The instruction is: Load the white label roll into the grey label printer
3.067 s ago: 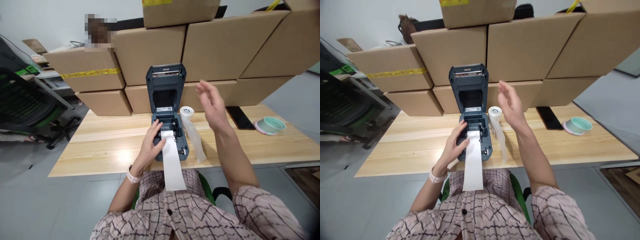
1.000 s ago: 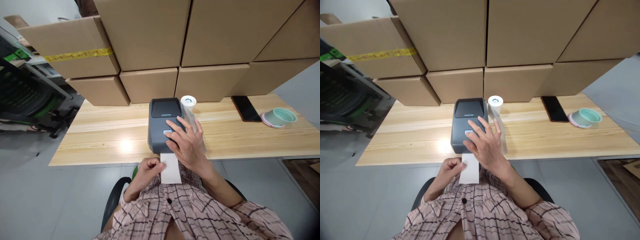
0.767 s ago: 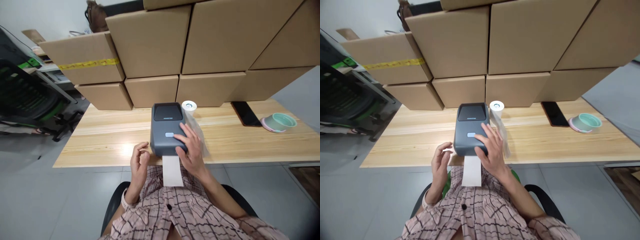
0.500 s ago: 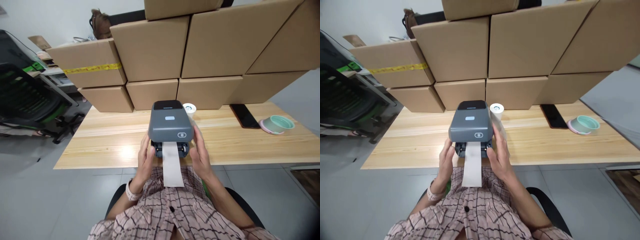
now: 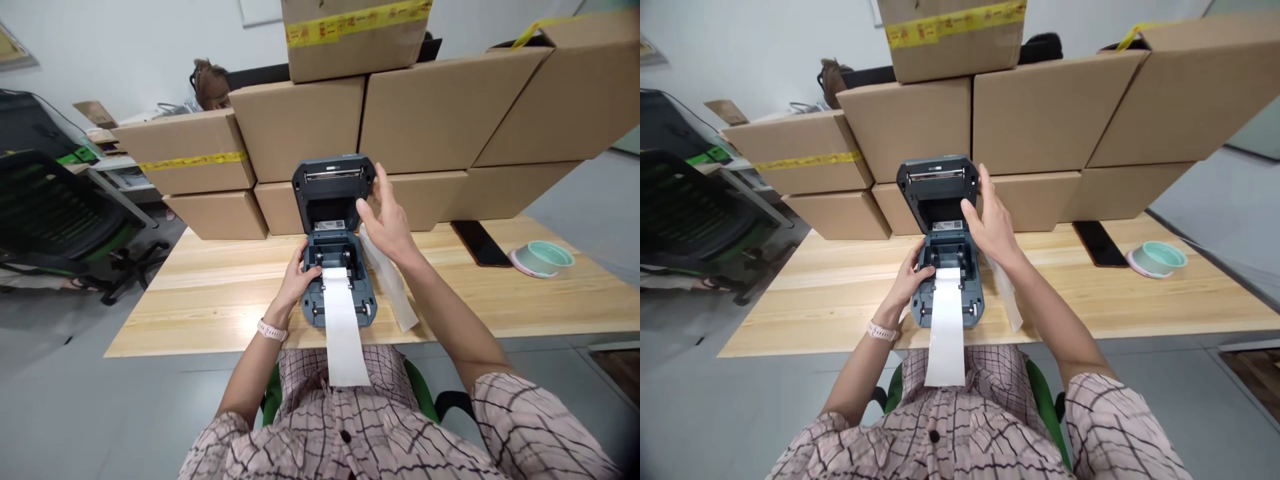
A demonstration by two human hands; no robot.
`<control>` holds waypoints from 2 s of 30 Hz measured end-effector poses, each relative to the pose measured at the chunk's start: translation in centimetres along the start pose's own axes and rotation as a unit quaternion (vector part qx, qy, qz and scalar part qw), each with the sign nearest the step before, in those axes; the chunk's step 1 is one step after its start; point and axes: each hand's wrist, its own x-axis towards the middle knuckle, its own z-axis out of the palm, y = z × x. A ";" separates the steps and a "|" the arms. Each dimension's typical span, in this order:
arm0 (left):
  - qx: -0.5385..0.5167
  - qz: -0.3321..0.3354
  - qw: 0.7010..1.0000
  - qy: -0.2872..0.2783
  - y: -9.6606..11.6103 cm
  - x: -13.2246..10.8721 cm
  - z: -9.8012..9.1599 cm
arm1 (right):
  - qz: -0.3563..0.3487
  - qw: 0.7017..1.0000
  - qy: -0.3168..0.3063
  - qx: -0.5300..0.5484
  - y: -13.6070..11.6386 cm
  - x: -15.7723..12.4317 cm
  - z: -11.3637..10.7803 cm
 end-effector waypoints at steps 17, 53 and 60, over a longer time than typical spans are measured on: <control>-0.017 0.036 0.998 -0.054 -0.7 0.3 -1.3 | -0.158 0.852 -0.496 -0.043 -1.2 -2.4 2.3; -0.029 0.047 0.995 -0.085 0.1 -0.3 -2.3 | 0.244 0.849 -0.359 0.303 16.0 -3.5 -6.7; -0.026 0.044 0.995 -0.087 -0.2 -0.2 -2.4 | 0.266 0.848 -0.363 0.282 13.3 -0.4 0.9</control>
